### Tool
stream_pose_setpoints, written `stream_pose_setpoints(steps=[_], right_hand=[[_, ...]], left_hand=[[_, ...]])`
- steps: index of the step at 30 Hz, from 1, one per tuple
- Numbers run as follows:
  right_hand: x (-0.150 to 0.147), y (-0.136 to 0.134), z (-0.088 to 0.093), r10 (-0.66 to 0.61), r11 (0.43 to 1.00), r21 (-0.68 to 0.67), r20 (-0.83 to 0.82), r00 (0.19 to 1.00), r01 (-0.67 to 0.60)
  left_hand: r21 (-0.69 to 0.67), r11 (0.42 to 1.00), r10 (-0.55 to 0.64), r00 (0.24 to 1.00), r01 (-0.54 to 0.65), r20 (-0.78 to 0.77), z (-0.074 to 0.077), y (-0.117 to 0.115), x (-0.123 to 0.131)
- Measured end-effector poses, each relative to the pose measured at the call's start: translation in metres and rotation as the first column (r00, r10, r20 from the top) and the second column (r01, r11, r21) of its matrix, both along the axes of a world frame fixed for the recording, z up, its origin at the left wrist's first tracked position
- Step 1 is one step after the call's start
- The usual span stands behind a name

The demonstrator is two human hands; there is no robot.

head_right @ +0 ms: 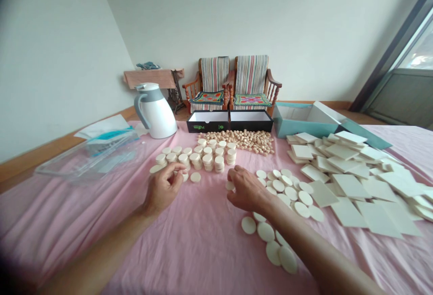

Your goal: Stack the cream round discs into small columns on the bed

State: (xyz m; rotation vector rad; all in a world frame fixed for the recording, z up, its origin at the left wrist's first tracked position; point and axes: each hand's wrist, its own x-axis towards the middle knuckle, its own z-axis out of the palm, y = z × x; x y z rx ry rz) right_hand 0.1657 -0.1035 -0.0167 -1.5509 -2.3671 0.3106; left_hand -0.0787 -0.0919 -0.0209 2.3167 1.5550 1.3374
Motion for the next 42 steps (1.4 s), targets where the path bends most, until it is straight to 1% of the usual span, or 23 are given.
stream_pose_setpoints(steps=[5,9,13,17,19,21,23,25,27,29,31,32,34,35,36,38,40,42], right_hand=[[-0.053,0.009,0.014,0.049,0.993,0.111,-0.018,0.999,-0.047],[-0.088,0.019,0.017,0.059,0.984,0.170,0.017,0.998,-0.061],[-0.102,0.027,0.011,0.032,0.984,0.172,0.035,0.999,-0.038],[-0.102,0.028,0.009,0.037,0.987,0.157,-0.009,0.999,-0.035],[-0.096,0.024,0.013,0.056,0.982,0.185,-0.071,0.996,-0.042],[-0.083,0.020,0.020,0.064,0.969,0.246,-0.152,0.986,-0.025],[-0.062,0.018,0.026,0.041,0.945,0.324,-0.231,0.972,0.037],[-0.033,0.019,0.026,-0.028,0.919,0.370,-0.288,0.957,0.138],[0.000,0.023,0.018,-0.132,0.901,0.358,-0.310,0.941,0.245],[0.032,0.028,0.004,-0.218,0.877,0.355,-0.310,0.925,0.325],[0.057,0.032,-0.012,-0.262,0.854,0.369,-0.302,0.917,0.366],[0.066,0.034,-0.019,-0.271,0.850,0.371,-0.299,0.915,0.373],[0.076,0.036,-0.029,-0.278,0.848,0.371,-0.296,0.914,0.379],[0.078,0.036,-0.031,-0.278,0.848,0.371,-0.298,0.913,0.379],[0.078,0.036,-0.032,-0.276,0.847,0.374,-0.300,0.913,0.379],[0.076,0.036,-0.031,-0.261,0.850,0.378,-0.301,0.917,0.367],[0.073,0.034,-0.030,-0.240,0.859,0.380,-0.292,0.926,0.343],[0.072,0.032,-0.029,-0.222,0.870,0.378,-0.273,0.936,0.317]], left_hand=[[-0.007,1.000,0.003,1.000,-0.003,0.022,0.003,-0.002,-0.001],[-0.009,1.000,0.019,1.000,-0.019,0.016,0.005,-0.003,-0.001],[-0.012,1.000,0.013,1.000,-0.013,0.028,0.005,-0.002,-0.002],[-0.023,1.000,-0.012,0.999,0.013,0.048,0.004,-0.002,-0.003],[-0.026,1.000,-0.015,0.999,0.016,0.052,0.004,-0.002,-0.003],[-0.028,0.999,-0.017,0.998,0.019,0.056,0.003,-0.002,-0.003],[-0.028,0.999,-0.030,0.998,0.032,0.057,0.001,-0.002,-0.003],[-0.028,0.998,-0.063,0.997,0.064,0.046,0.000,-0.002,-0.002],[-0.030,0.993,-0.117,0.993,0.117,0.019,-0.001,-0.003,0.000],[-0.039,0.980,-0.194,0.981,0.193,-0.015,-0.001,-0.006,0.006],[-0.088,0.941,-0.330,0.943,0.325,-0.049,0.002,-0.012,0.016],[-0.131,0.903,-0.420,0.905,0.410,-0.063,0.004,-0.017,0.023],[-0.240,0.784,-0.603,0.793,0.572,-0.080,0.008,-0.026,0.040],[-0.296,0.728,-0.667,0.739,0.619,-0.095,0.009,-0.031,0.050],[-0.346,0.696,-0.696,0.710,0.630,-0.106,0.010,-0.036,0.060],[-0.409,0.685,-0.699,0.701,0.603,-0.139,0.010,-0.043,0.080],[-0.444,0.695,-0.690,0.699,0.566,-0.187,0.008,-0.048,0.097],[-0.451,0.706,-0.684,0.690,0.546,-0.236,0.005,-0.050,0.109]])
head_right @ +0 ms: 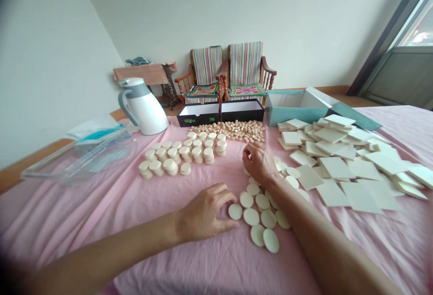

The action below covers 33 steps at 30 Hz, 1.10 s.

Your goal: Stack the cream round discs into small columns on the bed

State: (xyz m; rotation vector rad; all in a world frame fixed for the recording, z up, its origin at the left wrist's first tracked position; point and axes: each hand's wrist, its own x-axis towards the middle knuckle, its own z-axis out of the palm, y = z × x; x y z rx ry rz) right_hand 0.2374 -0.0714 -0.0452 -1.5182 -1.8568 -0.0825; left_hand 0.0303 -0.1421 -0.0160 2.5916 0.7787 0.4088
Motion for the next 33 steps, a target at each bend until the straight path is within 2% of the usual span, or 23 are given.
stream_pose_setpoints(steps=[3,8,10,12,16,20,22,24,27,30,33], right_hand=[[0.000,-0.002,0.001,0.019,0.999,-0.027,0.018,1.000,-0.018],[-0.001,-0.002,0.001,0.032,0.997,-0.065,0.013,0.999,-0.031],[-0.001,-0.002,0.001,0.038,0.997,-0.068,0.015,0.999,-0.037],[-0.002,-0.002,0.001,0.040,0.997,-0.072,0.018,0.999,-0.039],[-0.002,-0.003,-0.001,0.044,0.995,-0.085,0.025,0.999,-0.041],[-0.003,-0.003,-0.002,0.052,0.995,-0.081,0.030,0.998,-0.050],[-0.002,-0.003,-0.003,0.054,0.995,-0.080,0.029,0.998,-0.051],[-0.002,-0.002,-0.004,0.054,0.995,-0.085,0.029,0.998,-0.051],[-0.002,-0.001,-0.004,0.054,0.995,-0.091,0.032,0.998,-0.051],[-0.003,-0.002,-0.004,0.058,0.994,-0.098,0.031,0.998,-0.055],[-0.005,-0.005,-0.002,0.057,0.994,-0.099,0.019,0.998,-0.055]], left_hand=[[0.042,0.999,0.009,0.999,-0.008,-0.046,-0.003,-0.001,0.005],[0.116,0.960,0.269,0.957,-0.256,-0.108,-0.001,0.007,-0.016],[0.104,0.947,0.316,0.943,-0.305,-0.108,0.002,0.012,-0.027],[0.060,0.963,0.265,0.961,-0.261,-0.078,0.006,0.016,-0.036],[-0.002,0.999,0.053,0.998,-0.053,-0.046,0.009,0.016,-0.040],[-0.007,1.000,0.022,0.997,-0.023,-0.070,0.008,0.011,-0.039],[0.012,0.997,0.072,0.995,-0.071,-0.065,0.010,0.014,-0.044],[0.060,0.984,0.173,0.984,-0.170,-0.040,0.015,0.022,-0.055],[0.169,0.918,0.359,0.933,-0.358,0.024,0.026,0.044,-0.075],[0.307,0.864,0.423,0.906,-0.398,-0.017,0.035,0.066,-0.092],[0.397,0.836,0.446,0.891,-0.379,-0.088,0.036,0.077,-0.097]])
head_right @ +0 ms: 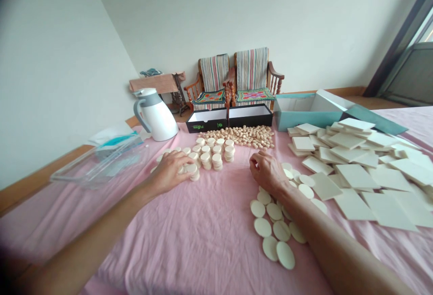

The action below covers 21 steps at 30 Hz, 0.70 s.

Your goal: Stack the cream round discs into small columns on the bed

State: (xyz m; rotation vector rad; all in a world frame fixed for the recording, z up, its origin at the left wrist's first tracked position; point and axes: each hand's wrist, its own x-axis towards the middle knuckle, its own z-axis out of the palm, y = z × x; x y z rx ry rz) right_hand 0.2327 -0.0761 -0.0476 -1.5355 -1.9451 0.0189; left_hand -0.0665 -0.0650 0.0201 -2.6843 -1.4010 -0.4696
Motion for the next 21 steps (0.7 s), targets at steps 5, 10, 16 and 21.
stream_pose_setpoints(steps=[5,10,16,21], right_hand=[[-0.002,-0.003,0.003,-0.002,1.000,-0.002,0.001,1.000,0.002],[-0.001,-0.002,0.002,0.011,1.000,0.004,0.007,1.000,-0.011],[0.003,0.005,-0.006,0.016,1.000,-0.001,0.020,1.000,-0.016],[0.003,0.006,-0.008,0.011,1.000,-0.010,0.027,1.000,-0.011]], left_hand=[[-0.019,1.000,-0.003,0.998,0.002,-0.060,-0.007,0.002,0.005],[-0.032,0.999,0.008,0.998,-0.009,-0.060,-0.010,0.003,0.005],[-0.058,0.998,-0.006,0.997,0.001,-0.074,-0.012,0.005,0.005],[-0.079,0.996,-0.056,0.991,0.047,-0.118,-0.012,0.006,0.007]])
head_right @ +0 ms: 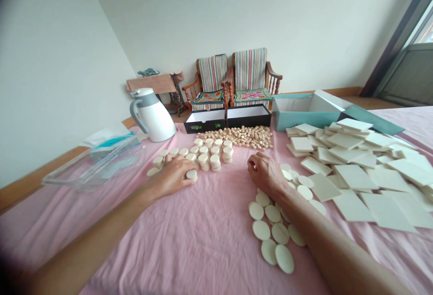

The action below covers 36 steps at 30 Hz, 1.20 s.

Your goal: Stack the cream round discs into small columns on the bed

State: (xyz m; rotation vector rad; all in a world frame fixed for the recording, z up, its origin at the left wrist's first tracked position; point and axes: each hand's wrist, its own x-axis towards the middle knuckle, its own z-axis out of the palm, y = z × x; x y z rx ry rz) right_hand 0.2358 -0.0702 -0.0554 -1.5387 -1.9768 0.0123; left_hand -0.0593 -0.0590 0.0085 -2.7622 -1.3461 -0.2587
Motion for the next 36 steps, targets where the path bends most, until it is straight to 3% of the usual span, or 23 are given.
stream_pose_setpoints(steps=[13,17,19,21,23,26,31,36], right_hand=[[-0.001,-0.002,0.004,0.004,1.000,-0.008,-0.007,1.000,-0.004],[0.001,-0.003,0.010,-0.015,1.000,0.020,-0.029,0.999,0.016],[0.004,-0.002,0.012,-0.045,0.998,0.051,-0.047,0.998,0.048],[0.007,-0.001,0.013,-0.074,0.994,0.072,-0.059,0.995,0.079],[0.011,0.001,0.012,-0.087,0.993,0.078,-0.060,0.994,0.091],[0.012,0.001,0.012,-0.087,0.993,0.081,-0.059,0.994,0.092],[0.010,-0.002,0.014,-0.092,0.990,0.103,-0.061,0.994,0.098],[0.011,-0.001,0.013,-0.083,0.991,0.102,-0.062,0.995,0.089]], left_hand=[[-0.024,1.000,0.008,1.000,-0.009,-0.028,-0.001,0.002,0.001],[0.046,0.999,0.012,1.000,-0.011,-0.012,0.003,-0.007,0.008],[0.050,0.998,-0.039,0.998,0.036,0.052,0.007,-0.018,0.019],[-0.048,0.983,-0.168,0.975,0.177,0.145,0.009,-0.033,0.036],[-0.184,0.911,-0.322,0.916,0.369,0.239,0.010,-0.048,0.057],[-0.214,0.831,-0.449,0.846,0.513,0.287,0.004,-0.064,0.088],[-0.195,0.820,-0.471,0.827,0.539,0.308,-0.014,-0.068,0.116],[-0.181,0.853,-0.408,0.842,0.490,0.352,-0.019,-0.066,0.114]])
